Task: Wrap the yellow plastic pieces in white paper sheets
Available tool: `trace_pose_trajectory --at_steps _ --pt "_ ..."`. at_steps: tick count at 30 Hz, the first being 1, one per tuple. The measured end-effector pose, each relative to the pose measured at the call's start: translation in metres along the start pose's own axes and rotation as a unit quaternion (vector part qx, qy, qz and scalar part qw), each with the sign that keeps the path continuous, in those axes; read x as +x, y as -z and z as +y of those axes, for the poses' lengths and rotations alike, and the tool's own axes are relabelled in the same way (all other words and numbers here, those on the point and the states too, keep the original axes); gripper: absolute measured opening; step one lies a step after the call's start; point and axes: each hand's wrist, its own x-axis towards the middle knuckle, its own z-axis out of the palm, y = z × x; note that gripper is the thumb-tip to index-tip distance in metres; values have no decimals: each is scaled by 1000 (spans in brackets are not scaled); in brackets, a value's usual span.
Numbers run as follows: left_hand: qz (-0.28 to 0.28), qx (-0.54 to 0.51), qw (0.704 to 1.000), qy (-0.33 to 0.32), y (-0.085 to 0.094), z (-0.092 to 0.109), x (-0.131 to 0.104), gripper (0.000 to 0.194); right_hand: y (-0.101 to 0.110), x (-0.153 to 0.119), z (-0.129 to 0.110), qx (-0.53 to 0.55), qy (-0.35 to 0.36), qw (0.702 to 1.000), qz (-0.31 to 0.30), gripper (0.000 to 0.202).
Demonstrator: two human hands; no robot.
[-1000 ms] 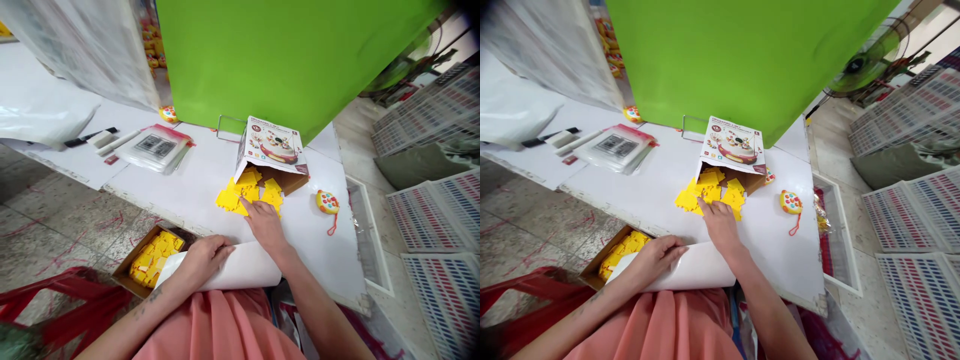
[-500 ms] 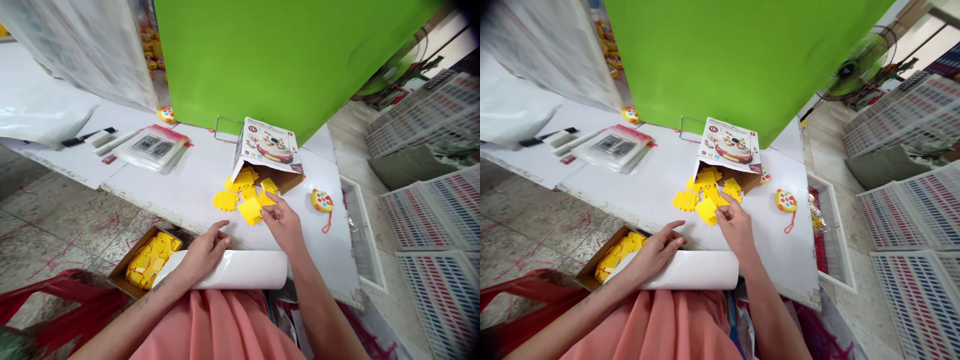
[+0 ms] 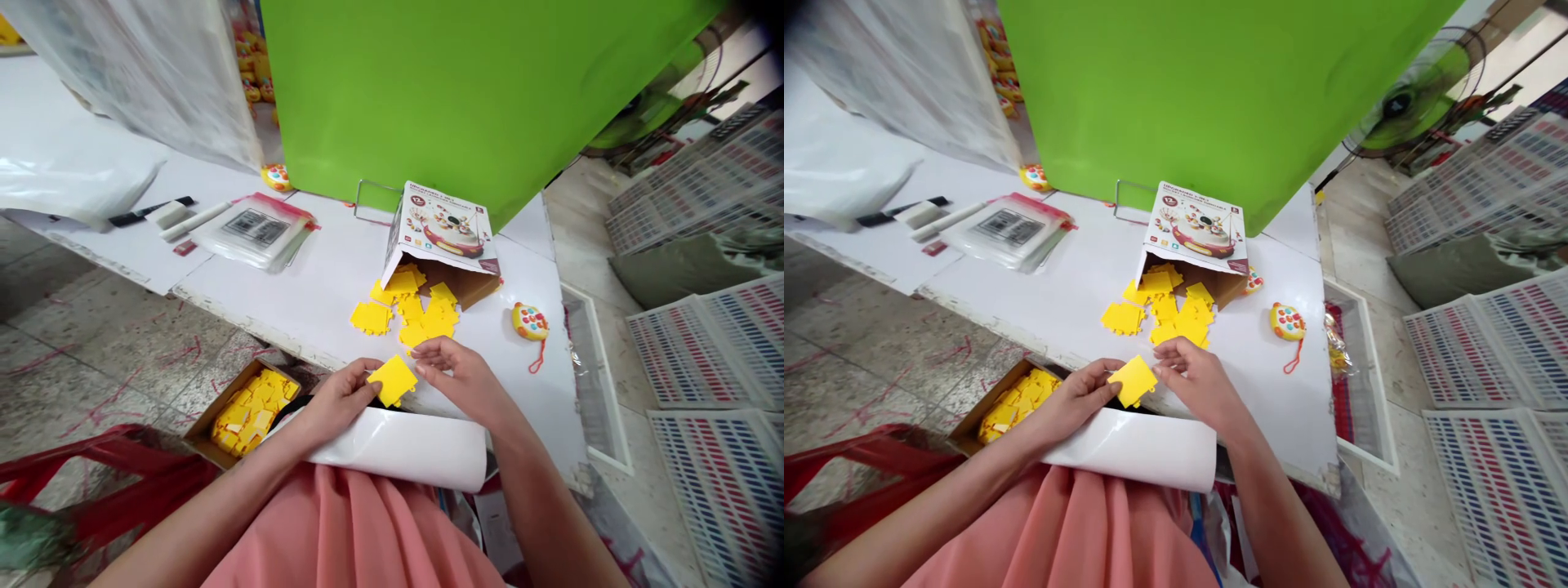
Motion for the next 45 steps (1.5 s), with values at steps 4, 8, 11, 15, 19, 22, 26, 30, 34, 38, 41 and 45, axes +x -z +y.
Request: trace_pose_trajectory --at_steps 4,8,11,15,19,22,26,30,34,38,41,45 --pt "-1 24 1000 -5 -2 0 -1 33 7 6 -12 -101 34 993 -46 11" --pt "16 88 996 -17 -3 0 -3 32 2 13 -21 -176 49 978 -100 8" --pt "15 101 994 -27 -3 0 -4 31 -3 17 -22 -206 62 970 -116 8" --pt "9 113 993 -24 -3 2 -5 32 -6 18 -22 -212 71 967 -123 6" --pt "5 112 993 -26 -3 2 -5 32 -8 17 -20 -211 73 968 -113 7" --pt "8 105 994 -22 -4 2 -5 33 -9 16 -20 -217 75 968 -103 8" --pt "8 100 995 -24 -4 3 -5 33 -11 14 -22 -233 80 965 -91 8" --pt "21 104 994 -26 -4 5 -5 30 -14 12 -24 -252 91 960 -78 7" --pt "26 107 994 -22 -5 4 -6 30 -17 10 -24 -273 95 955 -69 8" --pt "31 100 994 -16 -7 1 -6 29 -20 10 -22 -304 101 945 -61 6" --pt "40 93 995 -18 -8 -1 -5 29 -23 11 -19 -332 106 936 -46 6" --pt "37 74 996 -18 -9 -5 -5 30 -27 12 -15 -348 108 931 -36 5"
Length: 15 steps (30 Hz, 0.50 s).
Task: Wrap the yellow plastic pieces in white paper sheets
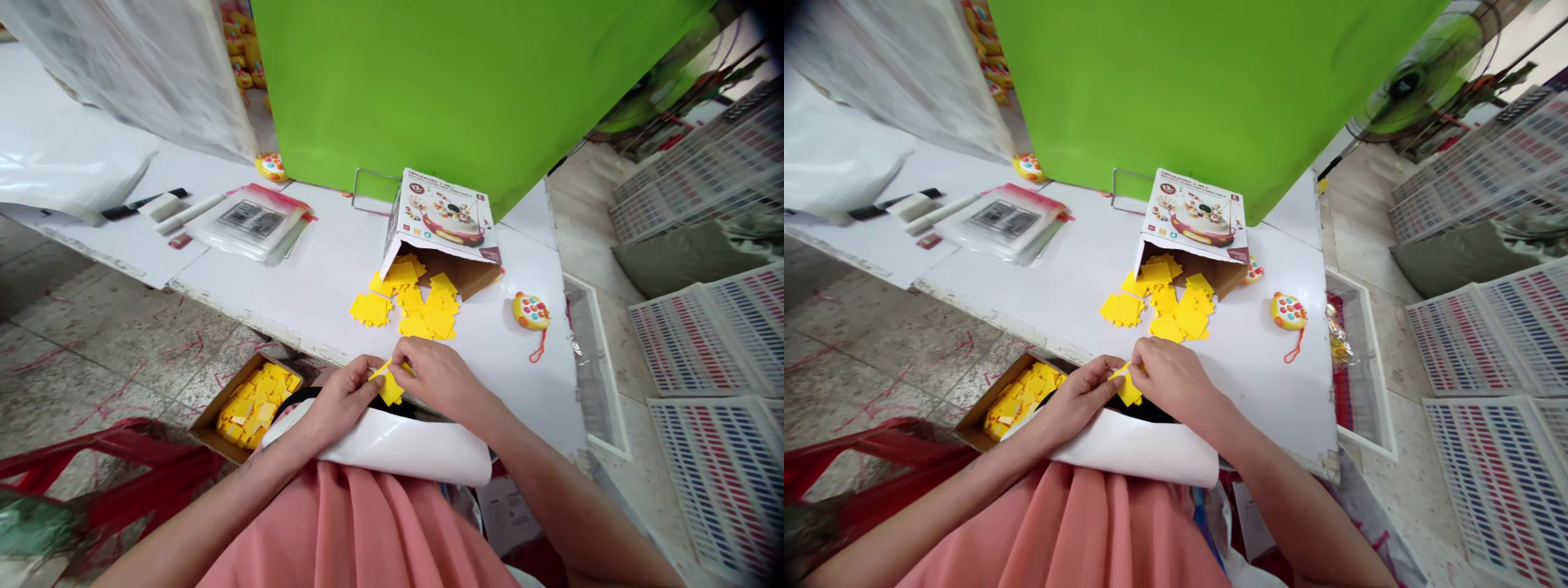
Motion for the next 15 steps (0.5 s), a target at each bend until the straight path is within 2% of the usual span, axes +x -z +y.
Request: trace_pose_trajectory --at_steps 9,15 --pt "-16 -19 999 26 1 4 -2 27 -2 -4 0 -25 7 1000 8 6" --pt "4 -31 999 21 -2 1 -3 26 -2 -4 1 -13 -5 1000 -4 6"
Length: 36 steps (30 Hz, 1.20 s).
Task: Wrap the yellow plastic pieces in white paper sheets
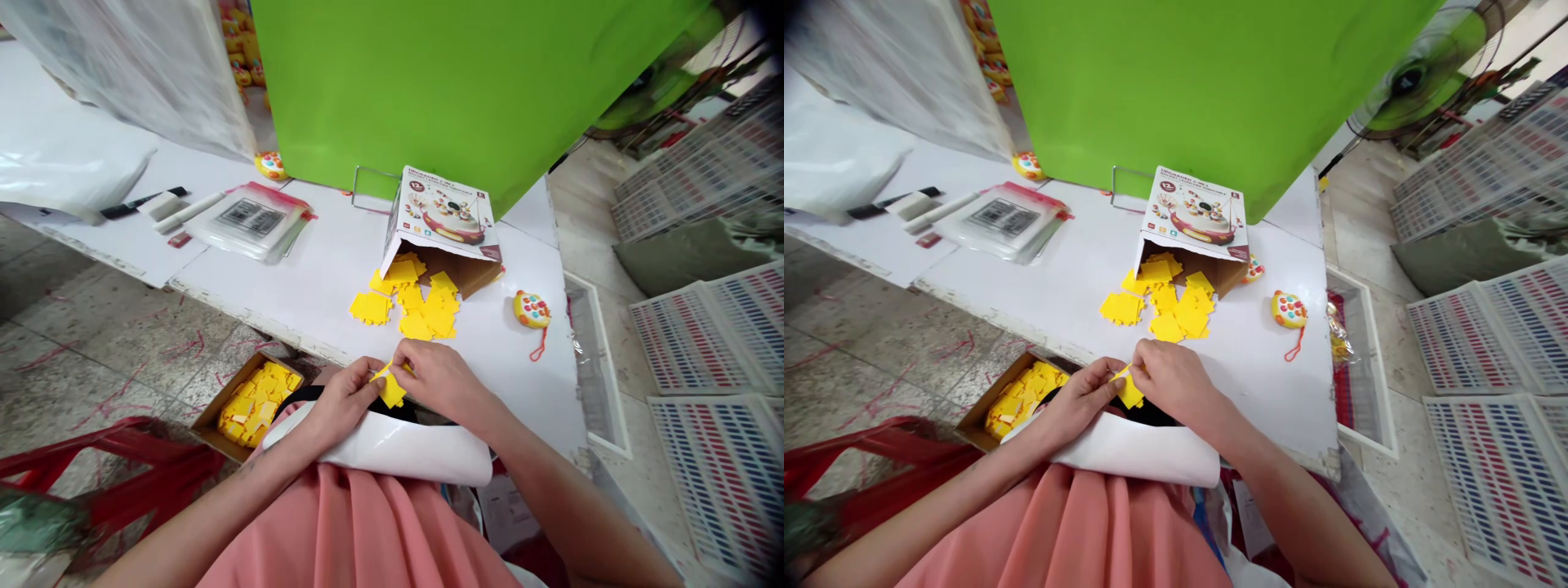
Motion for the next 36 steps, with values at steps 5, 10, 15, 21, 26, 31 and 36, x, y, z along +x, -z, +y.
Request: trace_pose_trajectory --at_steps 5,10,15,21,26,31,36 --pt "0 -10 1000 -2 -1 1 -2 25 2 1 -2 28 -22 999 1 4" --pt "5 -18 1000 -13 -2 1 -2 25 2 0 -2 75 -45 996 1 6" --pt "11 -18 1000 -12 -4 -4 -3 26 5 -2 3 154 -39 987 -14 27" --pt "26 27 998 -40 -4 -1 -2 25 1 -2 1 126 -33 991 -16 26" --pt "14 14 999 -48 -4 -2 -2 26 0 0 3 185 -27 982 -5 15" --pt "-4 -7 1000 -22 -4 -8 -1 28 -5 0 14 298 -34 954 -21 26" --pt "3 51 998 -25 0 -7 -1 34 7 -1 28 339 -29 940 -25 30"
